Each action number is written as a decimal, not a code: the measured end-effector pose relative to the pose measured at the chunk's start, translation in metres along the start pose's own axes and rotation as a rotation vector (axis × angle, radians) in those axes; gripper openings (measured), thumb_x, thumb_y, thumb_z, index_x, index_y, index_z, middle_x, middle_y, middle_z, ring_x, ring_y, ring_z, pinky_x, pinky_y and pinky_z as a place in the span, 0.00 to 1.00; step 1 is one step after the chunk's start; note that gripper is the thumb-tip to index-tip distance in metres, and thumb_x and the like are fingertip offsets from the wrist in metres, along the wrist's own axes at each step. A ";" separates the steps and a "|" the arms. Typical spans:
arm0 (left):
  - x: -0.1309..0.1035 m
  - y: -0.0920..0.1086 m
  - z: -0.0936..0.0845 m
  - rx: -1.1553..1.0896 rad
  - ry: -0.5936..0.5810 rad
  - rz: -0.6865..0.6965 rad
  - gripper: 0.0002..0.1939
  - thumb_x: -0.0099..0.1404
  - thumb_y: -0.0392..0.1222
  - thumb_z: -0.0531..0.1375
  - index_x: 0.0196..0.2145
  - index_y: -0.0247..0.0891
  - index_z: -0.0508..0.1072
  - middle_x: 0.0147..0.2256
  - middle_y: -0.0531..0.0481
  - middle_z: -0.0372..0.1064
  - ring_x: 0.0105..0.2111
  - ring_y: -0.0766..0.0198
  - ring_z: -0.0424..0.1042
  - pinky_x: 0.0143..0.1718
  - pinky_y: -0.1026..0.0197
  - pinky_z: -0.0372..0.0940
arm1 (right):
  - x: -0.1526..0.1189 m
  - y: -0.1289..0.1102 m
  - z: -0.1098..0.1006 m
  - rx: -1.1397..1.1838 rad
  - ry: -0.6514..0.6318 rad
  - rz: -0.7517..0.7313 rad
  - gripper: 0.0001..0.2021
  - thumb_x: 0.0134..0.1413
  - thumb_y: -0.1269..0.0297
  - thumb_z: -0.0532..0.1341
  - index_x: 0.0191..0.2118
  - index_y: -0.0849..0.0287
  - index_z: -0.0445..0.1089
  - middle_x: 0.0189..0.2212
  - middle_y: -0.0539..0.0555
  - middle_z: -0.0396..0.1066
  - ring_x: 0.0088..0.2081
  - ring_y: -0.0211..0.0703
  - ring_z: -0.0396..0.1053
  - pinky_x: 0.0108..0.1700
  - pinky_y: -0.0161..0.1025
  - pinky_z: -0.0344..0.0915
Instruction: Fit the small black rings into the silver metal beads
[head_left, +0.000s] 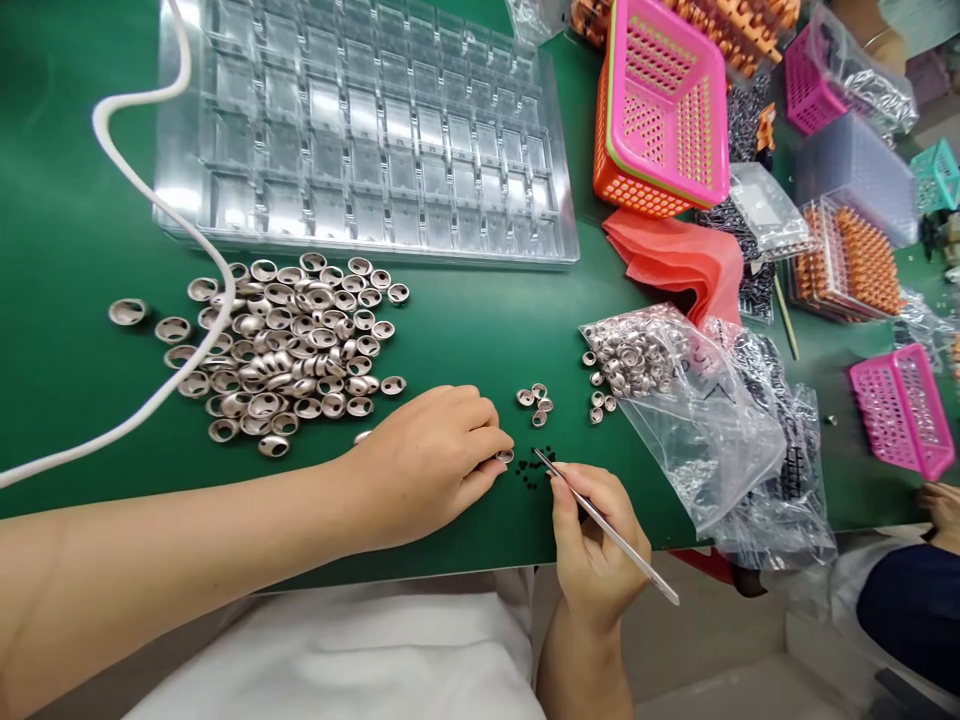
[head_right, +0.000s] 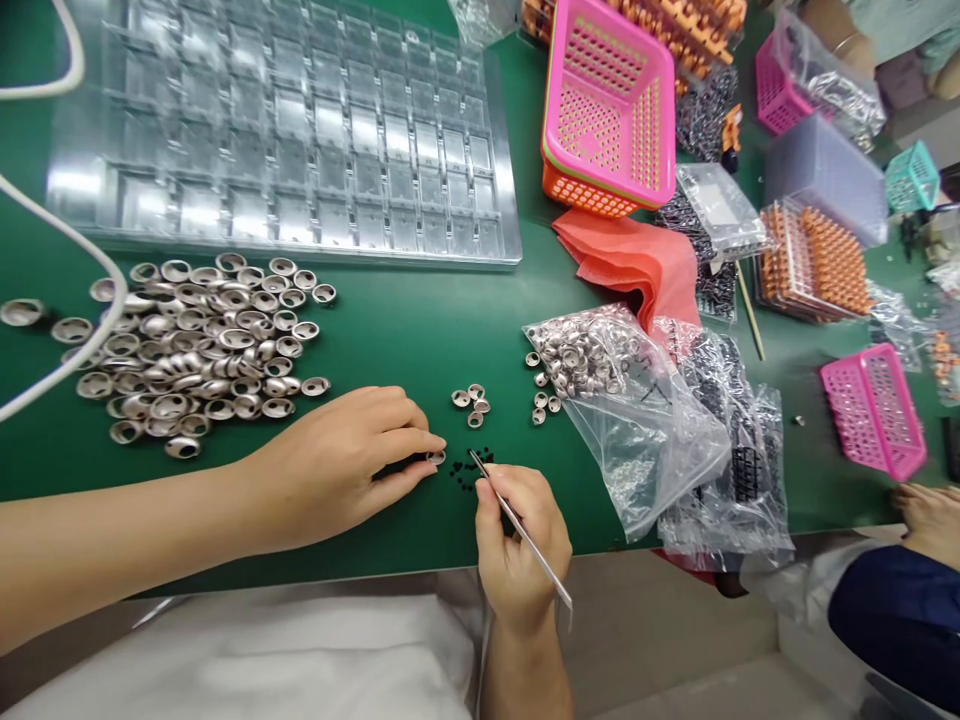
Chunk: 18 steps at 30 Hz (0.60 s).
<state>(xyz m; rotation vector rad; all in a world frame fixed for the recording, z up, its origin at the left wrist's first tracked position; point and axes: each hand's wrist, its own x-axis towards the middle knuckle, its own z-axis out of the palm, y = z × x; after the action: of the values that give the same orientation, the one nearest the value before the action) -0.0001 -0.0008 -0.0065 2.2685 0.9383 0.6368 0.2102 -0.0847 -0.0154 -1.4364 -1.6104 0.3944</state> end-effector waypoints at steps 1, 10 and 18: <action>0.000 0.000 0.000 -0.003 0.002 0.001 0.06 0.70 0.34 0.61 0.40 0.35 0.79 0.34 0.48 0.73 0.34 0.58 0.69 0.37 0.53 0.65 | 0.000 0.000 0.000 0.002 -0.001 -0.001 0.17 0.55 0.82 0.66 0.47 0.56 0.75 0.38 0.54 0.80 0.40 0.44 0.80 0.41 0.44 0.81; 0.000 -0.001 -0.002 -0.008 -0.015 -0.015 0.05 0.70 0.34 0.62 0.40 0.36 0.80 0.35 0.49 0.74 0.35 0.58 0.70 0.39 0.53 0.65 | 0.001 0.000 0.001 0.028 0.030 -0.031 0.19 0.54 0.84 0.66 0.47 0.57 0.76 0.38 0.55 0.80 0.40 0.43 0.79 0.40 0.43 0.80; 0.000 -0.001 -0.001 -0.011 -0.033 -0.024 0.04 0.69 0.36 0.64 0.40 0.37 0.80 0.35 0.49 0.74 0.36 0.58 0.71 0.38 0.54 0.65 | 0.001 -0.011 0.001 0.108 -0.018 -0.076 0.21 0.54 0.85 0.65 0.50 0.57 0.75 0.40 0.55 0.80 0.40 0.45 0.80 0.40 0.46 0.80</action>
<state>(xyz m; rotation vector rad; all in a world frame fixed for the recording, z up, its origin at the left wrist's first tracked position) -0.0011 -0.0001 -0.0063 2.2483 0.9423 0.5907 0.2027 -0.0858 -0.0078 -1.2896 -1.6282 0.4449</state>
